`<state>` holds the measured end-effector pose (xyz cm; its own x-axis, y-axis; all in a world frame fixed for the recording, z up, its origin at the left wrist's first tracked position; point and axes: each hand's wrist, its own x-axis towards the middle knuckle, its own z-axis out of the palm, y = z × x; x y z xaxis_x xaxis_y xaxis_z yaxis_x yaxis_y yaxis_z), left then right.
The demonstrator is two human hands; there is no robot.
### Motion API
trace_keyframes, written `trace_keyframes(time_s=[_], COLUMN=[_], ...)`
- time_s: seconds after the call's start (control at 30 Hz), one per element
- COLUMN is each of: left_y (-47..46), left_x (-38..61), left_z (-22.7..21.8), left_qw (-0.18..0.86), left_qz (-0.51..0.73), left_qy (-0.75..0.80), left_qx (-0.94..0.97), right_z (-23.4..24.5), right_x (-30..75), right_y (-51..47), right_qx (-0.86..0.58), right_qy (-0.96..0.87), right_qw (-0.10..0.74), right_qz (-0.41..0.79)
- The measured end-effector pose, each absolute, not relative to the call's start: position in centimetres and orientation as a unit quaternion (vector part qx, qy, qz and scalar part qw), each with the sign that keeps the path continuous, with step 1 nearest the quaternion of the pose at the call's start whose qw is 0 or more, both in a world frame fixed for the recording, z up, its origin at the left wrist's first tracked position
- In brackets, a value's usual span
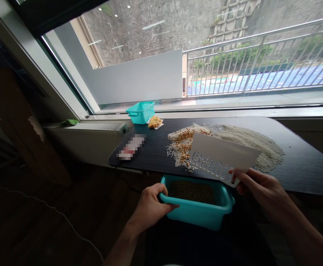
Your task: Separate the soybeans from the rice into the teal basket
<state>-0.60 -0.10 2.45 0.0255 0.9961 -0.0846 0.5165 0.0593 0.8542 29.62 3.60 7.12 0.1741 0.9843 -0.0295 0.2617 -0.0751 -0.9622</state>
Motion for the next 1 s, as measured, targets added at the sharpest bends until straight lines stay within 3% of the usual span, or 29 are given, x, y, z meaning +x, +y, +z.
trace_keyframes(time_s=[0.17,0.4,1.0], left_y=[-0.1,-0.1,-0.1], left_x=[-0.7,-0.7,-0.7], left_z=[2.6,2.6,2.7], left_qw=[0.374,0.38,0.381], left_qz=[0.312,0.317,0.315], left_qy=[0.623,0.627,0.626], left_qx=[0.612,0.602,0.603], right_z=[6.7,6.4,5.6], right_x=[29.0,29.9,30.8], right_y=[3.9,4.5,4.1], right_qx=[-0.611,-0.601,-0.593], right_qy=[-0.497,-0.533,-0.524], right_qw=[0.482,0.44,0.441], right_qz=[0.384,0.401,0.423])
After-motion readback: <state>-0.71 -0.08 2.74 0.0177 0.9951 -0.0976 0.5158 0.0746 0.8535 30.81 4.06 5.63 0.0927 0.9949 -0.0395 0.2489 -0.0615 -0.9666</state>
